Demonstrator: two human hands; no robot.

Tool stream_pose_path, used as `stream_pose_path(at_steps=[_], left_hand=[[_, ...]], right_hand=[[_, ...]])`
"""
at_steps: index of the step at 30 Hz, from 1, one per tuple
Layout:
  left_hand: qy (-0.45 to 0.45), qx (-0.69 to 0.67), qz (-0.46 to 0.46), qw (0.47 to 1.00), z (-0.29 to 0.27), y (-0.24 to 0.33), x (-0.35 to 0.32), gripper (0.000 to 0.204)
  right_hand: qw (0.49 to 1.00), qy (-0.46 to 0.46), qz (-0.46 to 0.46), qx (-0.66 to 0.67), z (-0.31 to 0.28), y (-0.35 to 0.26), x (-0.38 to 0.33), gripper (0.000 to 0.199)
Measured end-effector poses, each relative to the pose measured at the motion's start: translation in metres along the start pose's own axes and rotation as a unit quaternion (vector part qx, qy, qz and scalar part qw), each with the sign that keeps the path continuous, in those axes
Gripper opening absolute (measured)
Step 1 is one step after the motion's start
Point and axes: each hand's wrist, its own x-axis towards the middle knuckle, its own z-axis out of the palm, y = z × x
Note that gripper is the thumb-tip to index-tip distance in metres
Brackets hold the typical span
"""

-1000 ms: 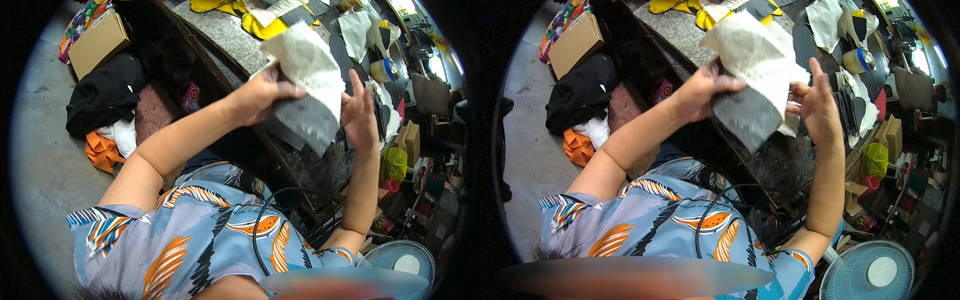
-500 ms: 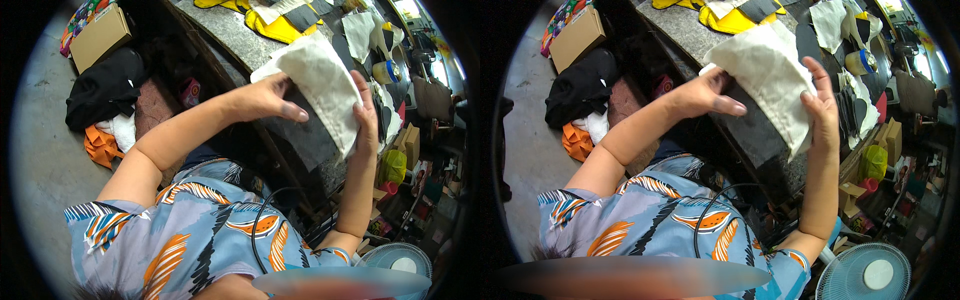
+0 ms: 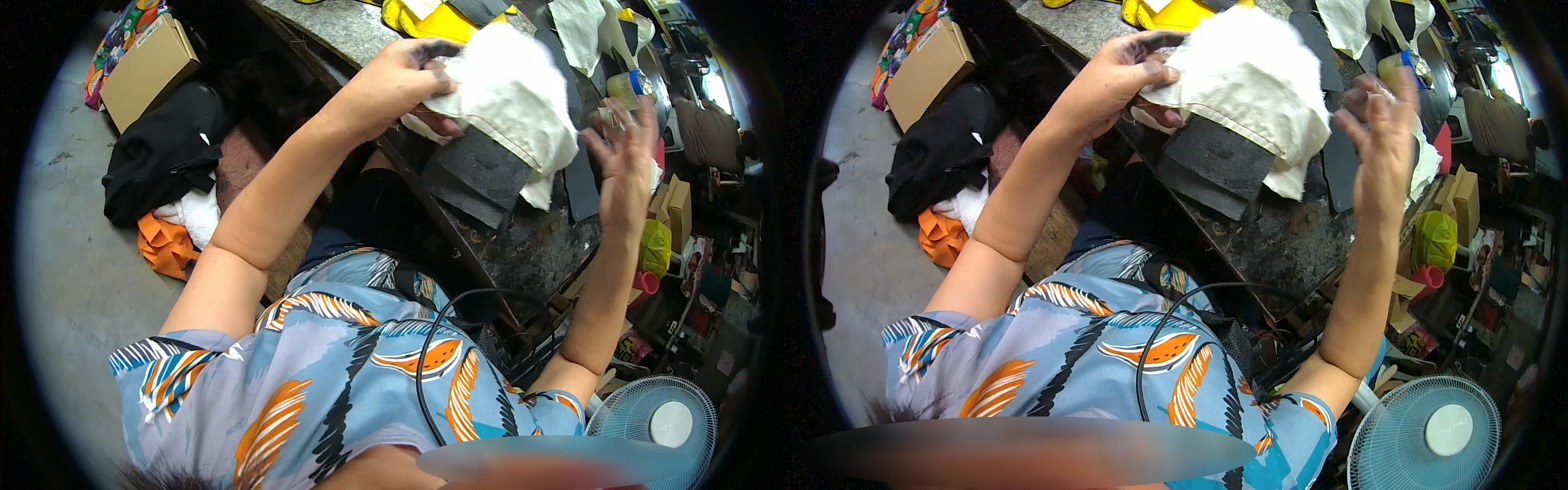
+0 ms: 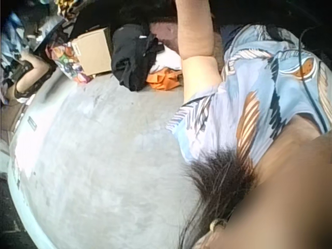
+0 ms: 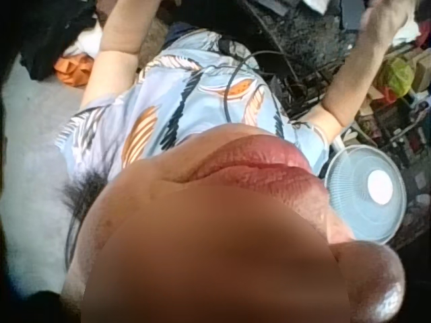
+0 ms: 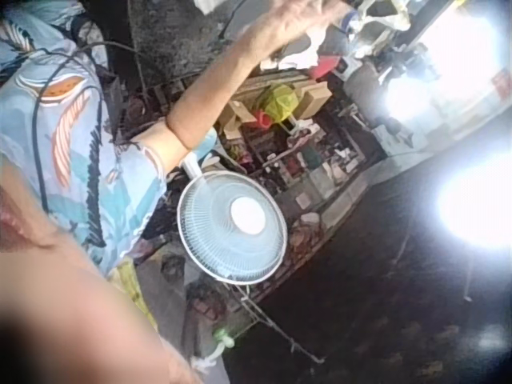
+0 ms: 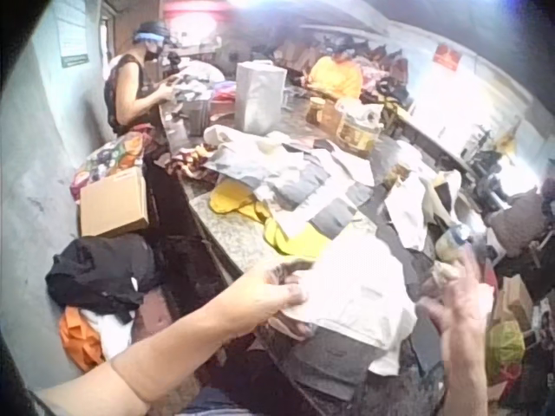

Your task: The person repeatedly places black insole pieces onto white paper templates on a workbench, then adds yellow insole pieces on top, pressing them together. The person handles the pieces one at a time, aligning and stacking them into small piles.

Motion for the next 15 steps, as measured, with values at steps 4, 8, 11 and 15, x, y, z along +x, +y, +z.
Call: stream_pose_path(at_steps=[4, 8, 11, 15], left_hand=[[-0.008, 0.054, -0.023, 0.998, -0.015, -0.015, 0.003, 0.046], [0.021, 0.186, 0.166, 0.968, -0.014, -0.023, 0.015, 0.049], [0.044, 0.3, 0.173, 0.937, -0.01, -0.03, 0.017, 0.056], [0.032, 0.406, 0.261, 0.875, -0.007, -0.035, 0.021, 0.055]], right_hand=[[0.984, -0.05, 0.158, -0.066, 0.004, 0.034, -0.007, 0.07], [0.991, -0.093, 0.035, -0.089, 0.01, 0.046, -0.007, 0.089], [0.984, -0.108, 0.042, -0.133, 0.011, 0.049, -0.005, 0.094], [0.958, -0.126, 0.023, -0.255, -0.002, 0.057, 0.01, 0.074]])
